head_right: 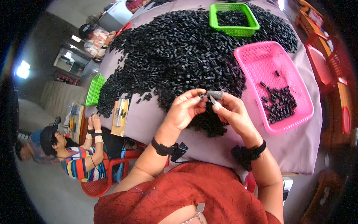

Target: Sorting and inspecting small black plastic shoe components from a large pile on a table into individual baskets.

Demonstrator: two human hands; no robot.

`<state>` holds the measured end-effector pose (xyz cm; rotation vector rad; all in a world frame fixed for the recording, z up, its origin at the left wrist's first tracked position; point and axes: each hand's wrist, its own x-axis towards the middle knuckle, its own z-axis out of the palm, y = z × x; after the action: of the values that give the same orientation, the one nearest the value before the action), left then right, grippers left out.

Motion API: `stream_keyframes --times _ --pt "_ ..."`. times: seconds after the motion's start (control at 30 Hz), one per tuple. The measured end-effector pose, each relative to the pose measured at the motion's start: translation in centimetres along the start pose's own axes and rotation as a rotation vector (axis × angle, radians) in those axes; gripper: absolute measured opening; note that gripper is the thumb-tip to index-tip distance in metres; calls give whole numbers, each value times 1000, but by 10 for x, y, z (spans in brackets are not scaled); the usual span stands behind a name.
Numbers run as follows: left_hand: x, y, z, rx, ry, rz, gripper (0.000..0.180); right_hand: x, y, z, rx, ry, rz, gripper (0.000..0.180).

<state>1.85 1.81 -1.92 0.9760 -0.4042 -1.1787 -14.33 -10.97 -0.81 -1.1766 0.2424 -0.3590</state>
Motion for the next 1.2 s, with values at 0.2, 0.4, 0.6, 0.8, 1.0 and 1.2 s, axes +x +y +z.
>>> stream_keyframes --times 0.2,0.4,0.6,0.8,1.0,1.2 --pt "-5 4 2 -41 30 2 28 -1 -2 -3 -32 -50 29 50" --pt "-10 9 20 -59 20 1 30 -5 -4 -5 -16 -116 -9 49" --pt "-13 8 28 -3 -25 48 31 -7 -5 -6 -4 -174 -24 46" --pt "-15 7 24 -16 -53 7 30 -5 -1 -7 17 -176 -31 45" --pt "-14 4 22 -14 -14 17 30 -5 3 -7 3 -171 -27 45" --pt "-13 2 16 -85 -47 -25 28 -5 -1 -4 0 -171 -31 47"
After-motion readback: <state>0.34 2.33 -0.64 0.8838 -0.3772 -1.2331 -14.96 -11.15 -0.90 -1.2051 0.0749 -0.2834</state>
